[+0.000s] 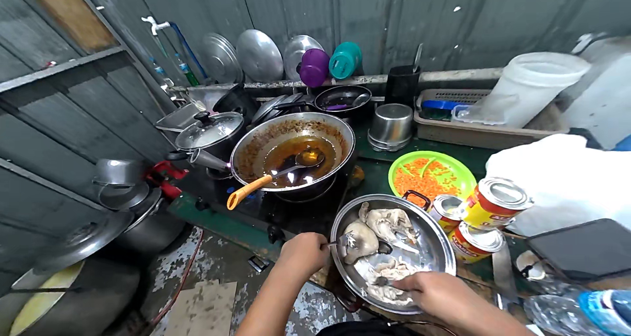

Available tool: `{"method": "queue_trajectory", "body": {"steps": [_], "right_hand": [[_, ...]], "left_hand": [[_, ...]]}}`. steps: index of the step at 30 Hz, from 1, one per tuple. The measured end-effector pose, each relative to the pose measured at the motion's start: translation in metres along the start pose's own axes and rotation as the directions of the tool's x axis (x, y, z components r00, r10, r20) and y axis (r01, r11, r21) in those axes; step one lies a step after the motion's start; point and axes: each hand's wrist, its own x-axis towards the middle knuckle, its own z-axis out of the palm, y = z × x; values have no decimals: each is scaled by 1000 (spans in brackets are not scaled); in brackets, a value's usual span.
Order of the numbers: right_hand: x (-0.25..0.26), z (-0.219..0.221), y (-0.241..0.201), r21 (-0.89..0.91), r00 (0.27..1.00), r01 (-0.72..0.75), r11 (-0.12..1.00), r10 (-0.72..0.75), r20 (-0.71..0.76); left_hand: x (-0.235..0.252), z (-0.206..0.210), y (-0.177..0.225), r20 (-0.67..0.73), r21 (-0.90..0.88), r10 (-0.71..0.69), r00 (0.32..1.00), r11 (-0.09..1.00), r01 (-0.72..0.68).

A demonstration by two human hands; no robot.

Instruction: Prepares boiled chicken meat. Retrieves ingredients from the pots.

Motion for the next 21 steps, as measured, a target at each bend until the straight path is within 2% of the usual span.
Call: {"method": "queue_trajectory", "body": {"steps": [5,8,13,17,21], "right_hand": [[0,-15,28,84,993,-108,991,113,-47],[-5,-19,33,49,993,-116,992,116,-11],[-25,-27,47,-17,980,-195,981,194,-45],[-28,-15,37,-80,986,-164,983,165,3],[-25,-15,34,-53,989,-148,988,148,-8]], "left_hand": [[0,3,14,22,26,26,999,999,-27],[1,6,26,42,62,60,997,996,-63],[7,13,45,90,116,94,992,988,-104],[16,28,68,129,175,153,980,969,-175],[27,53,93,222,254,156,962,944,-212]]}}
